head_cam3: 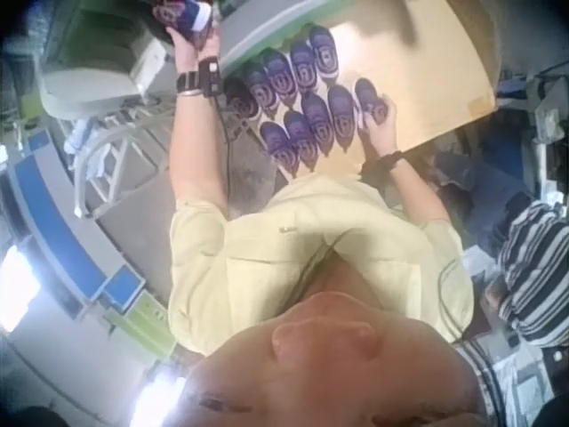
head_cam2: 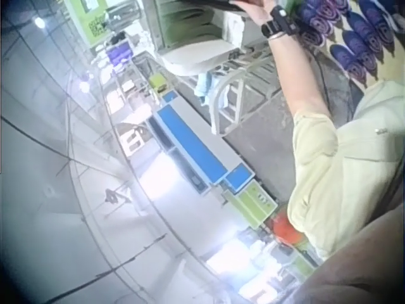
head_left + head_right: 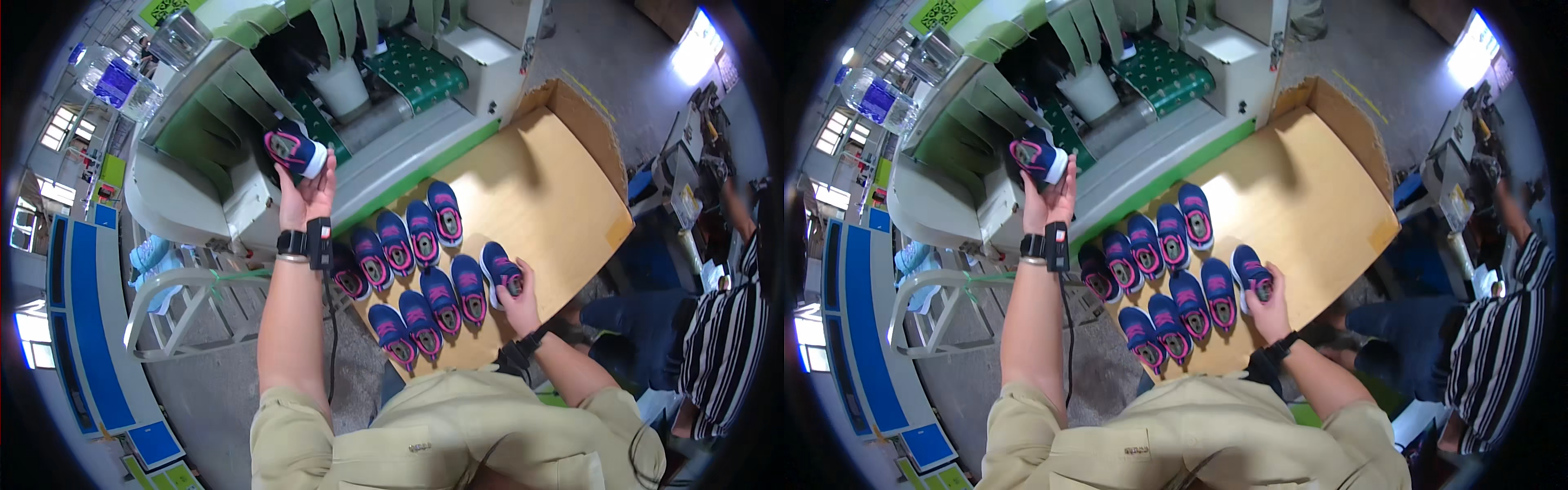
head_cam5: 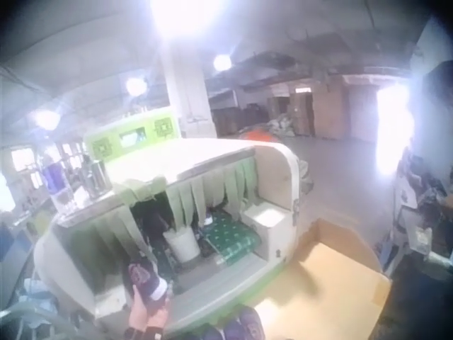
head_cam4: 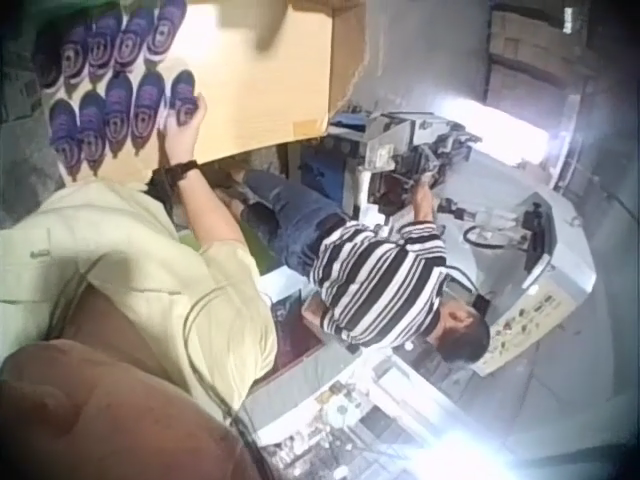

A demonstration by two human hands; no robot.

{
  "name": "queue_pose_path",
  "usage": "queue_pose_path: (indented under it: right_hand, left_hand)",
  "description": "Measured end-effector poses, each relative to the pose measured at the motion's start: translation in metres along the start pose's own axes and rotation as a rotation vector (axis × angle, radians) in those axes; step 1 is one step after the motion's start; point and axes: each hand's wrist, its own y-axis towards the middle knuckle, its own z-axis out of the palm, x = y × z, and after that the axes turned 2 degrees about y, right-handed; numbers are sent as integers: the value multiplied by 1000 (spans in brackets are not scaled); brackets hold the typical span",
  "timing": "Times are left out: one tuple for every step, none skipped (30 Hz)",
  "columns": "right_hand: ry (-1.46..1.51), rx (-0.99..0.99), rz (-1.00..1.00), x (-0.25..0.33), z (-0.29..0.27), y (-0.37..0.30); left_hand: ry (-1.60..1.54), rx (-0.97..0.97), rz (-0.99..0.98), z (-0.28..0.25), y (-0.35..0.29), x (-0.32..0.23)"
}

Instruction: Sorting shoe uppers and placing them into a conveyor-fed machine during manufacturing.

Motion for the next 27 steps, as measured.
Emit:
queue_pose_path:
  right_hand:
    - [123, -12, 100, 12, -5, 8]
    - [145, -32, 9, 24, -4, 22]
    - [165, -58, -77, 45, -3, 38]
    - [181, -49, -186, 77, 7, 56]
    - [195, -44, -295, 114, 18, 74]
    - [217, -49, -420, 151, 29, 94]
    - [244, -56, -548, 187, 41, 114]
    - [189, -89, -656, 215, 50, 137]
    - [138, -123, -763, 240, 59, 161]
    - [102, -137, -822, 254, 73, 191]
    - [67, -152, -875, 259, 89, 223]
    - [-128, -159, -926, 251, 101, 261]
    - [-326, -163, -962, 235, 113, 289]
    - [-492, -147, -785, 227, 134, 291]
    - [-658, -135, -597, 220, 147, 288]
    - [-570, -134, -608, 218, 154, 279]
    - [-494, -142, -614, 211, 153, 269]
    - [-464, -190, -655, 198, 147, 253]
    - [-395, -163, -719, 187, 144, 230]
    - [-402, -83, -707, 169, 138, 204]
    - [-437, 74, -688, 142, 129, 183]
    - [-387, 258, -594, 122, 123, 155]
    - [-386, 327, -576, 97, 111, 132]
    - [-422, 401, -507, 79, 98, 111]
    - [-454, 423, -470, 72, 84, 93]
    - [-478, 431, -449, 60, 69, 81]
    - [-502, 440, -431, 51, 54, 75]
  left_hand:
    - [13, -27, 37, -2, 3, 2]
    - [-17, 60, -32, -8, 6, -3]
    - [-90, 100, -108, -12, 8, -3]
    - [-49, 77, -56, -21, 5, -7]
    - [-9, 55, -7, -30, 3, -9]
    - [-69, 51, -18, -35, 2, -8]
    - [-95, 83, -20, -31, -3, -6]
    - [-110, 80, -15, -26, -5, -1]
    - [-120, 77, -6, -18, -11, 2]
    - [-151, 87, 2, -12, -17, 7]
    - [-188, 86, -34, -11, -24, 13]
    - [-79, 71, -47, -5, -33, 29]
    - [30, 56, -59, -3, -43, 47]
    - [258, 52, -116, -12, -59, 60]
    - [482, 55, -177, -27, -71, 78]
    - [863, 100, -209, -48, -86, 98]
    - [1192, 191, -247, -58, -103, 121]
    - [1627, 249, -10, -58, -133, 149]
    - [1871, 381, 62, -75, -150, 164]
    - [2113, 435, 14, -75, -170, 178]
    - [2355, 510, -31, -69, -185, 186]
    - [2296, 480, 6, -77, -186, 188]
    - [2233, 462, 39, -86, -185, 189]
    - [2198, 461, 36, -87, -183, 187]
    - [2190, 456, -8, -86, -182, 184]
    - [2182, 473, -13, -88, -181, 183]
    - [2175, 486, -16, -88, -180, 182]
